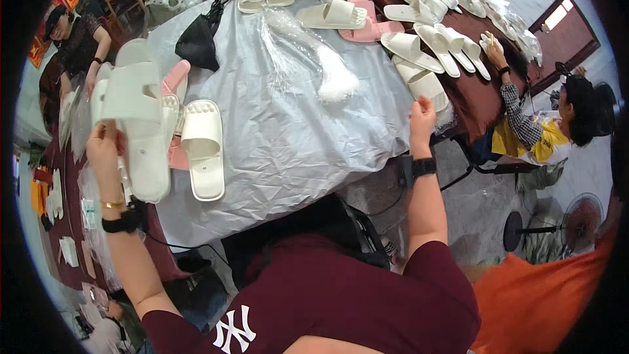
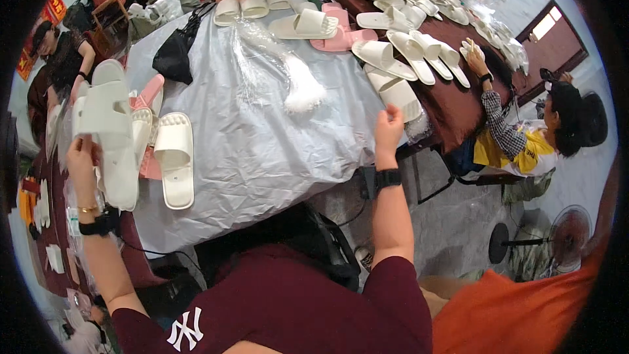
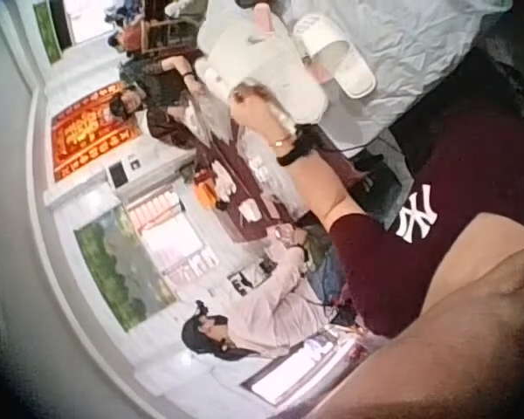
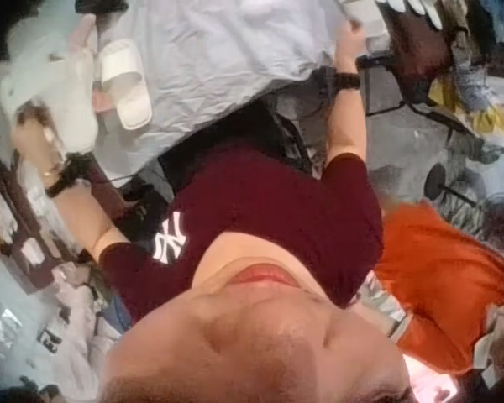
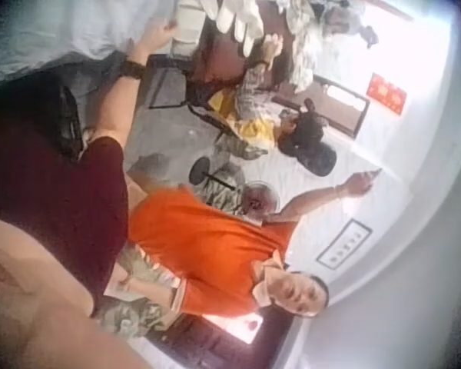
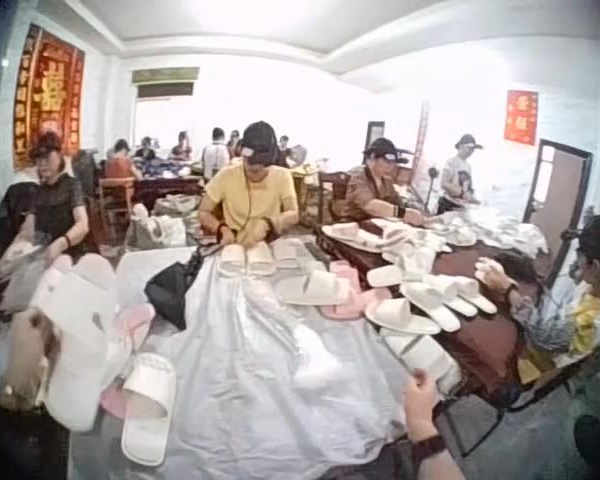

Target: Inspecting and finishing white slippers by checking the straps and soles at a factory table.

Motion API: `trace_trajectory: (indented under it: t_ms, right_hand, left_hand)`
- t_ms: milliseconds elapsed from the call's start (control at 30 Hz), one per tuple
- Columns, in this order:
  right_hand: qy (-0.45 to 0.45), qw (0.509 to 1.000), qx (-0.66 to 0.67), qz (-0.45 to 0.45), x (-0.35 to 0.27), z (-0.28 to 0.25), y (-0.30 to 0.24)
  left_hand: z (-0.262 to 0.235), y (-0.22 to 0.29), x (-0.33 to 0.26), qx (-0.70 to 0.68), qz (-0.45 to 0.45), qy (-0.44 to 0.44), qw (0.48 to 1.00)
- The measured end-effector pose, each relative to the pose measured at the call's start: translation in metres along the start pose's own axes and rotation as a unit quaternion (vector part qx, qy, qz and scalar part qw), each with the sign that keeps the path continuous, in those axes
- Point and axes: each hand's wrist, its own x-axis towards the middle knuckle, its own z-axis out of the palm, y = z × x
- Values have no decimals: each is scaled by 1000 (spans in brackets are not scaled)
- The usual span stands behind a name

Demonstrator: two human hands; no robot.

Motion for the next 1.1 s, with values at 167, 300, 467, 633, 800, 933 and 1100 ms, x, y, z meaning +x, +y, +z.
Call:
trace_trajectory:
  t_ms: [167, 300, 467, 633, 800, 933, 1100]
  right_hand:
    - [301, 914, -239, -128, 79, -75, 78]
    - [147, 978, 20, 147, 70, -55, 52]
    - [209, 953, 30, 216, 83, -64, 57]
    - [210, 928, 113, 287, 97, -65, 65]
    - [147, 910, 153, 355, 82, -43, 34]
    - [113, 939, 221, 238, 75, -60, 35]
    - [122, 955, 233, 137, 29, -45, -6]
  left_hand:
    - [6, -22, 9, -77, -124, 8, 989]
    - [13, -31, -42, -71, -81, 25, 994]
    - [78, -33, -107, 28, 49, -87, 995]
    - [135, -36, -165, 187, 280, -257, 906]
    - [157, -57, -165, 317, 299, -205, 876]
    - [166, -57, -145, 361, 282, -181, 870]
    - [145, -82, -132, 437, 210, -117, 867]
